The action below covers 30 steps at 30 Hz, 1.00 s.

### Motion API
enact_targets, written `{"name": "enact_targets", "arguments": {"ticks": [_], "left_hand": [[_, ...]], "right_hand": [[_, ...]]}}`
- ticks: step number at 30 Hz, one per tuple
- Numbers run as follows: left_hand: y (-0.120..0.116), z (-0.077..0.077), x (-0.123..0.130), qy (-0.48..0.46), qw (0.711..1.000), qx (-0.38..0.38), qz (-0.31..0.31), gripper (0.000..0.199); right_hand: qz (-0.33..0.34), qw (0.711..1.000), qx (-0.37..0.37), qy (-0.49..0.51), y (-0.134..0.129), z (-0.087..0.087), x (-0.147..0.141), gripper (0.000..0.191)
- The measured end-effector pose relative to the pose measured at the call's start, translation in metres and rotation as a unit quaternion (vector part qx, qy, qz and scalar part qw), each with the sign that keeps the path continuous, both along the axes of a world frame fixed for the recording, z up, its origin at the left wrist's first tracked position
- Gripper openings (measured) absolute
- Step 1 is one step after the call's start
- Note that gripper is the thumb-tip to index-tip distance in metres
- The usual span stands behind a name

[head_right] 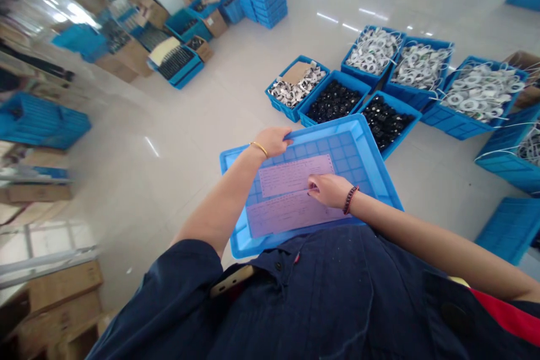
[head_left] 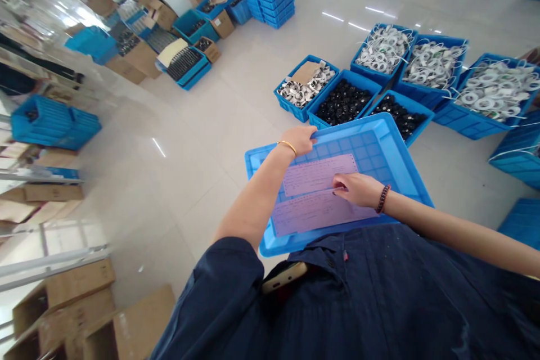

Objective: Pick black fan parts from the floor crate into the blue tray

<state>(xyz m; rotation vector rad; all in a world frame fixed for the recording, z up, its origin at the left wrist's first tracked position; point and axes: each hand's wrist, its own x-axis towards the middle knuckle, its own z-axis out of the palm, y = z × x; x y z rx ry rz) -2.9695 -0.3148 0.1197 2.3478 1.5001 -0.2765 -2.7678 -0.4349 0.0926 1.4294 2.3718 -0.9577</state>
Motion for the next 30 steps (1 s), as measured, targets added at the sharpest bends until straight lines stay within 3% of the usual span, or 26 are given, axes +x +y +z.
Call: {"name": "enact_targets", "arguments": {"ticks": [6, 15, 30], "left_hand": [[0.002, -0.001, 0.001, -0.004, 1.000, -0.002, -0.002, 0.027], [0.006, -0.006, -0.001, -0.007, 1.000, -0.007, 0.005, 0.029], [0.007, -0.003, -0.001, -0.009, 1.000, -0.010, 0.010, 0.030]], "right_hand": [[0.054, 0.998, 0.001, 0.041, 0.000, 0.003, 0.010, 0.009], [0.077, 0.995, -0.050, -0.040, 0.011, 0.023, 0.035, 0.009], [0.071, 0.997, 0.017, 0.030, -0.001, 0.007, 0.060, 0.010]]}}
